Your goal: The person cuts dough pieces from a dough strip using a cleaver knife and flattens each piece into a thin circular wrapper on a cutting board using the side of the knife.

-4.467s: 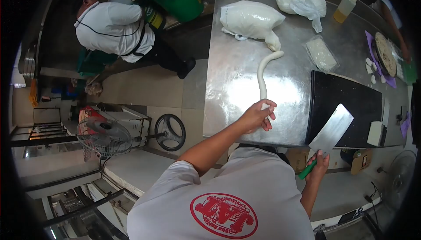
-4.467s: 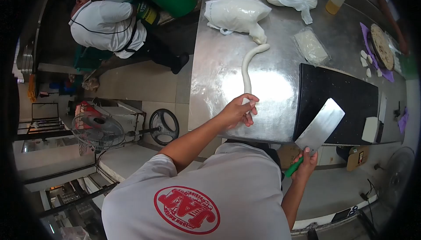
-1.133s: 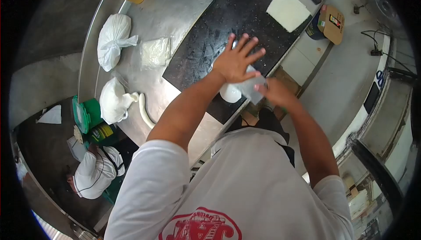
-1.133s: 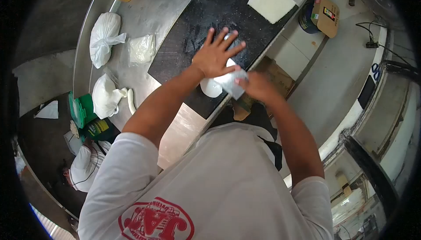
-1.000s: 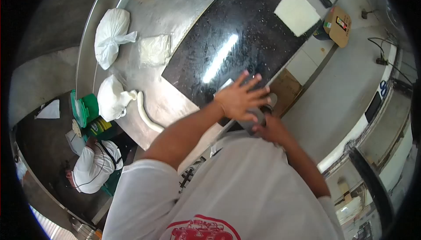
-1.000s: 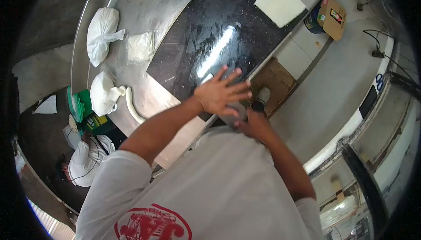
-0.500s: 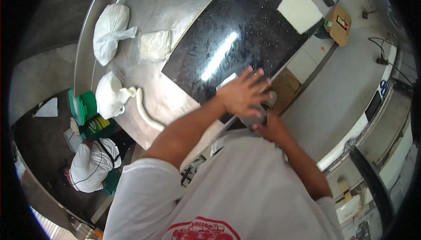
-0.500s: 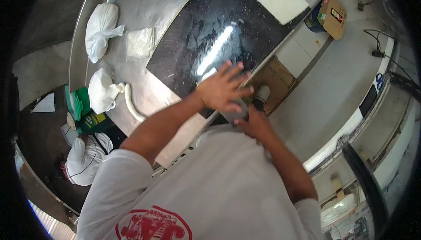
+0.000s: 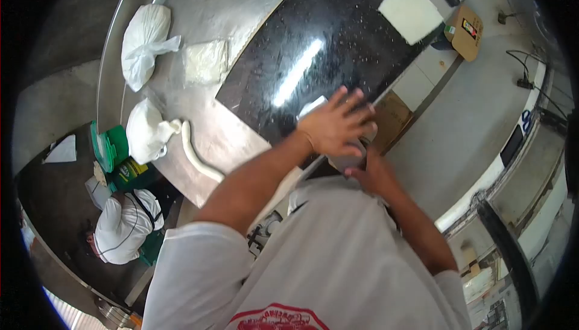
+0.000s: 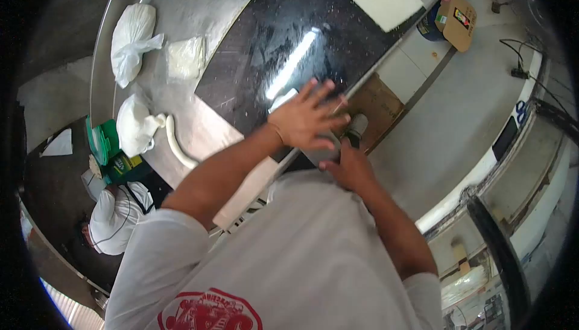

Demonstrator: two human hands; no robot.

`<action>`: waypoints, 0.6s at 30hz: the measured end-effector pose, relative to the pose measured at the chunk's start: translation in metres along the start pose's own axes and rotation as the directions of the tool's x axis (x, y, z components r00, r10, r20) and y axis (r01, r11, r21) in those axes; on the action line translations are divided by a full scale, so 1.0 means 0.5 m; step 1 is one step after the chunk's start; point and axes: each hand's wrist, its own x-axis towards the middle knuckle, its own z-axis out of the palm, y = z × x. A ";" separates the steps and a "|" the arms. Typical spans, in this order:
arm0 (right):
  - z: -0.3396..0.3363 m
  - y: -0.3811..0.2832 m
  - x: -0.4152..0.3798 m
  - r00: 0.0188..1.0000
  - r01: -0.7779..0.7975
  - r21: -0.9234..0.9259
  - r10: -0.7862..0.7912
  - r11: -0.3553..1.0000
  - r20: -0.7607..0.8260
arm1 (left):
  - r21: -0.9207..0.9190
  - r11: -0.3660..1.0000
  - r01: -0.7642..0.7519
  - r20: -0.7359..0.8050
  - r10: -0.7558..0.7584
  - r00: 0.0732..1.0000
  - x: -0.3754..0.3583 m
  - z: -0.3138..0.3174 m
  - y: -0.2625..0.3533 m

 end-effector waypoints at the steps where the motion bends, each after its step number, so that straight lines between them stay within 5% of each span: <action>1: -0.022 -0.017 0.007 0.994 -0.106 -0.047 0.108 0.993 0.027 | -0.014 0.999 -0.031 -0.022 0.030 0.999 0.018 0.007 0.004; 3: -0.059 -0.045 0.031 0.967 -0.239 -0.088 0.245 0.967 0.071 | -0.072 0.995 -0.068 -0.020 0.066 0.998 0.028 0.008 0.017; 5: -0.105 -0.056 0.089 0.991 -0.119 -0.289 0.129 0.950 0.016 | 0.119 0.992 0.038 -0.129 -0.023 0.991 0.064 -0.032 -0.039; 8: -0.146 -0.095 0.151 0.999 -0.030 -0.313 0.040 0.949 0.028 | 0.188 0.979 0.085 -0.187 -0.049 0.981 0.086 -0.063 -0.113; 12: -0.064 -0.017 0.072 0.994 0.109 -0.004 -0.109 0.994 0.023 | 0.122 0.991 0.060 -0.137 -0.043 0.990 0.037 -0.023 -0.048; 14: 0.011 0.082 0.023 0.992 0.127 -0.083 -0.126 0.988 0.017 | 0.011 1.000 -0.002 -0.029 0.003 1.000 0.008 0.004 0.030; 18: -0.074 0.010 0.049 0.996 -0.090 -0.129 0.088 0.988 -0.016 | 0.055 0.998 -0.019 -0.065 0.023 0.998 0.071 -0.010 -0.003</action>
